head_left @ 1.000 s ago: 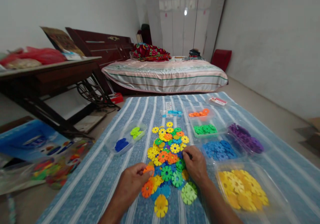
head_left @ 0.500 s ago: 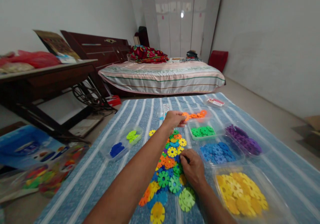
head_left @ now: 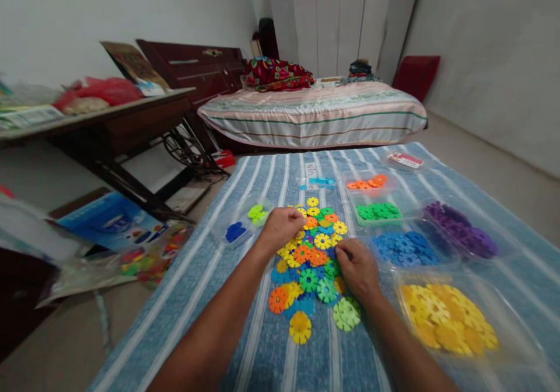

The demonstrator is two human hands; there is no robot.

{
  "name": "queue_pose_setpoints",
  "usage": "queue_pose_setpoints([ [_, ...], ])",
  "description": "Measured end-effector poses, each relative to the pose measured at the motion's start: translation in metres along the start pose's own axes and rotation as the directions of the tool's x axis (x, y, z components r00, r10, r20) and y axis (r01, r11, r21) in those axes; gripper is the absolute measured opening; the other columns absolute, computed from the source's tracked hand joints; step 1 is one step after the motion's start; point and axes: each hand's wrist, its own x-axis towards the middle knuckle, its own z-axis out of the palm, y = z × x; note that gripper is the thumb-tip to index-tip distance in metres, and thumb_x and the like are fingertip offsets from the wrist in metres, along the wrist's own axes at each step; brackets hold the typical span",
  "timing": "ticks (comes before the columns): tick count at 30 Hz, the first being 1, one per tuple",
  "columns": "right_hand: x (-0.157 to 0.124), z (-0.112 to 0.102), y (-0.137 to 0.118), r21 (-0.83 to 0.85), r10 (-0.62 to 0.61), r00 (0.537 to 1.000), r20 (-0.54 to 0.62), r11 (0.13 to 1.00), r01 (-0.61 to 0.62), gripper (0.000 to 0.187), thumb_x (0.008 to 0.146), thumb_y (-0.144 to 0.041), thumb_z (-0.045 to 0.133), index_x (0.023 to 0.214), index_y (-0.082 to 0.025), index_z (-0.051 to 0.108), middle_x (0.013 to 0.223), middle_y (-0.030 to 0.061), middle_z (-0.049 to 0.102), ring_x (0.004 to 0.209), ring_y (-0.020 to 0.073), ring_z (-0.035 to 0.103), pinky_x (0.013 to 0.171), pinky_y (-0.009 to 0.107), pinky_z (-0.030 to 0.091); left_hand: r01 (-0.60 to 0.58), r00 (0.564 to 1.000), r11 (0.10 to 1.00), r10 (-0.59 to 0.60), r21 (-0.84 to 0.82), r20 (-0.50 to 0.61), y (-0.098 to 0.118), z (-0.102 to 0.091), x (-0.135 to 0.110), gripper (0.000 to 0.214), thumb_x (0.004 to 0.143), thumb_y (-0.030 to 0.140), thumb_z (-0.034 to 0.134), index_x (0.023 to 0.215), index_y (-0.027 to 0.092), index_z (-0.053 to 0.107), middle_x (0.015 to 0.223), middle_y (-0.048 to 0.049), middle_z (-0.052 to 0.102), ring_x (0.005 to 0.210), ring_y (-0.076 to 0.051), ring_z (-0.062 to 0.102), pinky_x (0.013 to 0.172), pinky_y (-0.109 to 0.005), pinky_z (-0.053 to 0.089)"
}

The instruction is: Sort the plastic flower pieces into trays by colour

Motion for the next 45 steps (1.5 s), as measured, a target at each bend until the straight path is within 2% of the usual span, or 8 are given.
queue_pose_setpoints([
  [7,-0.001,-0.003,0.0,-0.024,-0.007,1.0,-0.001,1.0,0.007,0.021,0.083,-0.03,0.048,0.077,-0.021,0.065,0.081,0.0036,0.065,0.082,0.0201,0.058,0.075,0.032,0.043,0.047,0.997,0.99,-0.054,0.136,0.053,-0.054,-0.016,-0.064,0.02,0.066,0.034,0.059,0.068,0.015,0.065,0.057,0.0016,0.058,0.054,-0.013,0.052,0.05,-0.021,0.037],
  [13,-0.002,-0.005,0.003,-0.02,-0.022,1.0,0.007,1.0,0.022,0.021,0.084,-0.031,0.048,0.078,-0.02,0.066,0.083,0.0037,0.065,0.083,0.0199,0.059,0.077,0.032,0.043,0.068,0.994,0.964,-0.088,0.255,0.066,-0.068,-0.02,-0.103,0.022,0.065,0.032,0.061,0.078,0.016,0.067,0.066,0.0009,0.06,0.062,-0.015,0.055,0.057,-0.024,0.04],
  [22,-0.003,-0.005,0.001,-0.014,-0.004,1.0,-0.004,1.0,0.004,0.022,0.083,-0.032,0.048,0.077,-0.02,0.065,0.081,0.0038,0.065,0.082,0.0201,0.058,0.076,0.032,0.043,0.088,0.978,0.886,-0.164,0.456,0.13,-0.061,-0.021,-0.117,0.02,0.064,0.029,0.062,0.08,0.017,0.066,0.08,-0.0014,0.06,0.075,-0.017,0.055,0.063,-0.025,0.038],
  [28,-0.002,-0.004,0.003,-0.014,-0.018,1.0,-0.004,1.0,0.018,0.02,0.083,-0.031,0.049,0.077,-0.021,0.065,0.082,0.0038,0.065,0.082,0.0203,0.059,0.077,0.032,0.043,0.166,0.962,0.946,-0.218,0.279,0.167,-0.066,-0.025,-0.117,0.018,0.066,0.033,0.06,0.07,0.015,0.061,0.063,0.0009,0.057,0.062,-0.014,0.051,0.055,-0.023,0.034],
  [32,0.0,-0.002,0.001,-0.004,-0.022,1.0,-0.021,1.0,0.022,0.019,0.083,-0.028,0.049,0.075,-0.021,0.065,0.079,0.0038,0.065,0.08,0.0197,0.058,0.074,0.03,0.043,0.21,0.945,0.976,-0.216,0.052,0.245,-0.054,-0.034,-0.109,0.025,0.067,0.039,0.061,0.069,0.014,0.06,0.055,0.0025,0.056,0.052,-0.011,0.047,0.051,-0.022,0.033],
  [36,0.003,0.002,-0.002,-0.016,-0.04,0.998,-0.05,0.999,0.04,0.019,0.082,-0.025,0.048,0.074,-0.02,0.064,0.078,0.0036,0.065,0.078,0.0189,0.058,0.073,0.029,0.042,0.233,0.96,0.969,-0.216,-0.083,0.176,-0.034,-0.033,-0.081,0.026,0.062,0.039,0.065,0.068,0.015,0.059,0.049,0.0045,0.054,0.044,-0.009,0.046,0.045,-0.02,0.032],
  [41,0.004,0.005,-0.003,-0.012,-0.042,0.997,-0.062,0.999,0.041,0.018,0.082,-0.023,0.048,0.072,-0.021,0.063,0.076,0.0028,0.064,0.076,0.0182,0.057,0.072,0.028,0.041,0.208,0.976,0.965,-0.193,-0.161,0.101,-0.007,-0.003,-0.03,0.02,0.063,0.032,0.067,0.065,0.015,0.057,0.044,0.0032,0.055,0.041,-0.009,0.05,0.042,-0.018,0.036],
  [45,0.004,0.006,-0.003,-0.004,-0.047,0.997,-0.064,0.999,0.047,0.018,0.081,-0.021,0.048,0.071,-0.021,0.062,0.075,0.0026,0.063,0.074,0.0176,0.056,0.071,0.028,0.04,0.211,0.977,0.948,-0.194,-0.236,0.092,0.03,0.031,0.02,0.014,0.066,0.021,0.069,0.064,0.014,0.057,0.046,0.0017,0.057,0.042,-0.01,0.055,0.042,-0.017,0.04],
])
